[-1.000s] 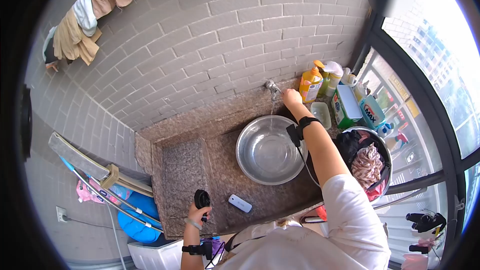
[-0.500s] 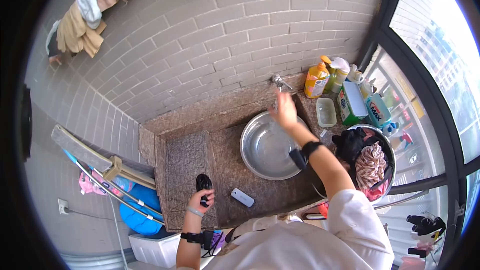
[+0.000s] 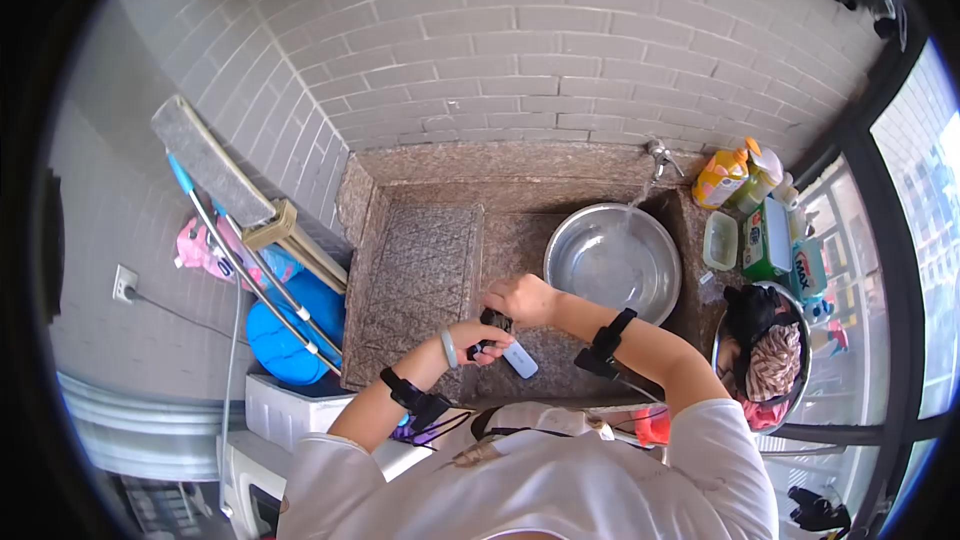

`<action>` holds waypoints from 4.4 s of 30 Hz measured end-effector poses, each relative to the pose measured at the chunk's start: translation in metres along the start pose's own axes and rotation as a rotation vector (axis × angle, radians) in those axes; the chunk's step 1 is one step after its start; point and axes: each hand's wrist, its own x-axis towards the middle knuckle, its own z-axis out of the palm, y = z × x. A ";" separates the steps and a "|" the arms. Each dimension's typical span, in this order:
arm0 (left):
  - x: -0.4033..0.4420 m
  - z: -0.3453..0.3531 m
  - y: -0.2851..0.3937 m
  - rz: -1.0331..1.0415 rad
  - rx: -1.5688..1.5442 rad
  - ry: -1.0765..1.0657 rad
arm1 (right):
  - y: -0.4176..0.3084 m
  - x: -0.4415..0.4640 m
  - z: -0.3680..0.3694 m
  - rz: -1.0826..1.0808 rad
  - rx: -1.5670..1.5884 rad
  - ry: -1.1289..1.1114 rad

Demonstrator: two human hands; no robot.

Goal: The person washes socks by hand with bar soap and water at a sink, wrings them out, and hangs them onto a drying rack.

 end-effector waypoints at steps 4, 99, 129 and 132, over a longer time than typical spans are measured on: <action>0.019 -0.020 0.006 0.337 1.284 0.671 | -0.002 0.006 0.021 0.313 -0.055 -0.242; -0.032 -0.032 -0.012 0.183 1.348 0.344 | -0.053 0.009 0.041 0.242 0.596 -0.010; -0.019 0.063 0.111 1.545 1.848 0.176 | -0.092 0.017 -0.061 0.038 3.323 0.358; -0.014 0.068 0.113 1.597 1.723 0.217 | -0.089 0.022 -0.071 0.004 3.369 0.508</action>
